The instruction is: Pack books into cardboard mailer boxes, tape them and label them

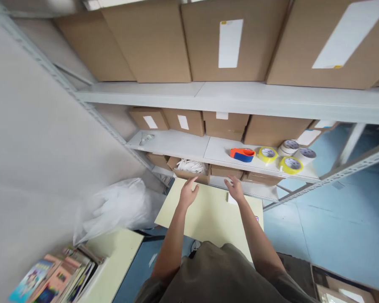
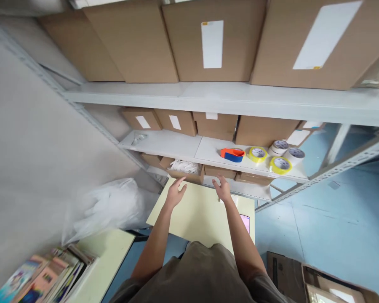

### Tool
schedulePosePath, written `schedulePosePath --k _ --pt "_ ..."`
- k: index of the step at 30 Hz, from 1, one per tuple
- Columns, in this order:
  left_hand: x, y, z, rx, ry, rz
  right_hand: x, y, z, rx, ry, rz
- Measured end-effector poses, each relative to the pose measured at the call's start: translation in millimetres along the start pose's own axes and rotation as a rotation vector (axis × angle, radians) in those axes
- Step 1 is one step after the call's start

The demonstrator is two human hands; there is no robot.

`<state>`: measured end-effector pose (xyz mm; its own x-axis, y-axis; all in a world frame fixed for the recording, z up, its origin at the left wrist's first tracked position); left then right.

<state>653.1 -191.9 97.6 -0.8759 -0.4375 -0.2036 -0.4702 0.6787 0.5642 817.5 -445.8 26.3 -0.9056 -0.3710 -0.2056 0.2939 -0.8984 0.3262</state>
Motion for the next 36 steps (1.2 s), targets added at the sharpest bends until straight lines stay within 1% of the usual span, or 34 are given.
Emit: schedulePosePath --k 2,5,9,11,13,17,20,25,28,30,32,34,36 --pt "19 16.2 20 -0.026 0.033 -0.035 7 -31 -4 -0.056 -0.020 0.047" --pt "53 49.5 53 -0.068 0.105 -0.114 8 -85 7 -0.112 -0.007 0.143" --pt "107 102.5 95 -0.139 0.209 -0.197 15 -173 45 -0.150 0.051 0.333" --pt "138 133.7 115 -0.188 0.255 -0.239 25 -222 68 -0.175 0.078 0.423" --pt "172 169.3 134 -0.231 0.298 -0.301 41 -271 94 -0.210 0.106 0.497" --pt "248 244.0 179 -0.246 0.402 -0.453 87 -366 143 -0.252 0.169 0.618" --pt "302 293.5 215 -0.210 0.465 -0.530 127 -432 175 -0.247 0.214 0.687" --pt "377 373.0 275 -0.192 0.523 -0.624 197 -539 219 -0.220 0.249 0.788" --pt "417 416.0 306 -0.187 0.569 -0.670 239 -600 243 -0.205 0.265 0.876" --pt "441 438.0 324 -0.176 0.620 -0.691 266 -636 256 -0.197 0.287 0.918" --pt "463 453.3 341 -0.162 0.699 -0.708 292 -667 266 -0.181 0.317 0.950" --pt "481 462.5 354 -0.150 0.764 -0.728 317 -695 273 -0.157 0.354 0.984" --pt "493 467.7 362 -0.155 0.788 -0.751 341 -718 277 -0.125 0.398 1.025"
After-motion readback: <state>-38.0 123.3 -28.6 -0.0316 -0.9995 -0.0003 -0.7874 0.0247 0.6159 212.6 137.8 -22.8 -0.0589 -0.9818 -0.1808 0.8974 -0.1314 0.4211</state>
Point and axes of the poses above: each hand's wrist, its own x-axis away from the middle knuckle, its own y-axis out of the back of the hand, z = x × y, the point moved 10 cm from there along -x, towards the middle knuckle, and after that the axes turned 5 degrees about -x, right-handed, at the moved point
